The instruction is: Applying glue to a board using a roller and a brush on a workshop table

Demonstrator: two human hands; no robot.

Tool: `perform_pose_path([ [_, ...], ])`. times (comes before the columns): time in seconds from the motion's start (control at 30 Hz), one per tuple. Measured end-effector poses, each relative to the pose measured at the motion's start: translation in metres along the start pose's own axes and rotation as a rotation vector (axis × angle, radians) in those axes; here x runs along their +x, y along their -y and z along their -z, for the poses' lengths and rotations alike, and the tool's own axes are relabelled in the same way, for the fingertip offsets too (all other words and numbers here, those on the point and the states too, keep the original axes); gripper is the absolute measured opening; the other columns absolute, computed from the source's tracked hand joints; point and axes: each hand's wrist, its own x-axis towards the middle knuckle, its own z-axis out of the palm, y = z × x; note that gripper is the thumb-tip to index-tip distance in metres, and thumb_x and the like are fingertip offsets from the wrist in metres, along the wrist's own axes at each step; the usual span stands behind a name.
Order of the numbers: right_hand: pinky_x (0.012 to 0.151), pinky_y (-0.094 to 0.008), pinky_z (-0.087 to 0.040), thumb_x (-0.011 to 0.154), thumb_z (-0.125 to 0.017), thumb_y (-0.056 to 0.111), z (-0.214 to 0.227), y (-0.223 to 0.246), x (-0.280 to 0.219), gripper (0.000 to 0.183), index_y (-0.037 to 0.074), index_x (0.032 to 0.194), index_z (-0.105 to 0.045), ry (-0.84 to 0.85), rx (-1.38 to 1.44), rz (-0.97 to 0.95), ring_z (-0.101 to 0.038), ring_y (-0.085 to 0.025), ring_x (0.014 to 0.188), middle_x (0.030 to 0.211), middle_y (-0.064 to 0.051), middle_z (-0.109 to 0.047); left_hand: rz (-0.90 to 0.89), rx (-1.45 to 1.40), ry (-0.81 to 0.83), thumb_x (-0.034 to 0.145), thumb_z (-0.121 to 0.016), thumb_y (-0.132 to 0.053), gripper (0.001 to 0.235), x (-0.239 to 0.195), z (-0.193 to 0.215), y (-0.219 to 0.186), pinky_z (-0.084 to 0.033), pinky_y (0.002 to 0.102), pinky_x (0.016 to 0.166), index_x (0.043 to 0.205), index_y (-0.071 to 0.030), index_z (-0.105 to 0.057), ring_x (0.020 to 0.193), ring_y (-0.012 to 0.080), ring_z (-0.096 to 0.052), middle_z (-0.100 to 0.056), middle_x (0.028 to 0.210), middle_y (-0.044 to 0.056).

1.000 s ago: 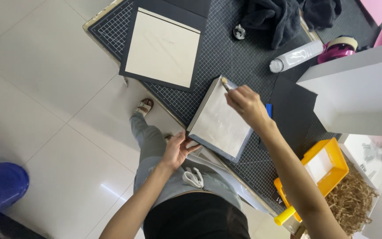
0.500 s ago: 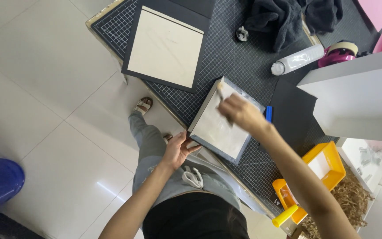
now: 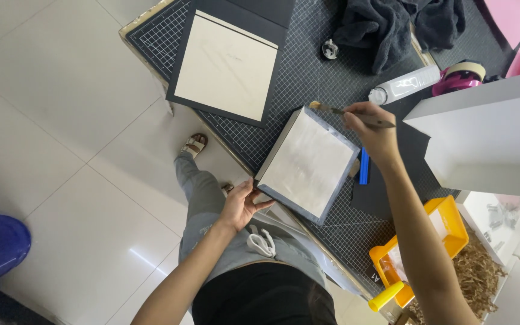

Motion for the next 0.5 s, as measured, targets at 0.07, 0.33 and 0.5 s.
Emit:
perform_pose_path([
  [0.07,0.074,-0.034,-0.054,0.092,-0.073,0.004,-0.010,-0.002,0.003,0.014,0.005,0.106,-0.073,0.061,-0.015,-0.034,-0.070,-0.021,0.081,0.092,-0.015,-0.072,-0.004,-0.009,-0.009,0.099,-0.063,-0.023,0.021,0.000,0.001,0.001,-0.062,0.065,0.080,0.086,-0.007,-0.062,0.089,0.0220,-0.069,-0.063,0.080,0.005],
  [0.33,0.068,-0.032,-0.052,0.088,-0.071,0.003,-0.007,-0.017,0.008,0.010,0.004,0.098,-0.074,0.126,-0.018,0.028,-0.067,-0.019,0.073,0.077,-0.014,-0.069,-0.021,-0.030,-0.039,0.098,-0.063,-0.022,0.017,0.018,0.021,0.016,-0.061,0.067,0.080,0.088,-0.008,-0.064,0.087,0.0217,-0.070,-0.065,0.080,0.004],
  [0.5,0.066,-0.029,-0.049,0.085,-0.071,0.006,0.019,-0.040,-0.013,0.012,0.009,0.096,-0.075,0.103,-0.083,-0.044,-0.065,-0.015,0.073,0.078,-0.010,-0.070,-0.033,-0.045,-0.067,0.099,-0.061,-0.019,0.015,0.017,0.020,0.018,-0.062,0.066,0.079,0.090,-0.008,-0.065,0.088,0.0222,-0.069,-0.064,0.083,0.004],
])
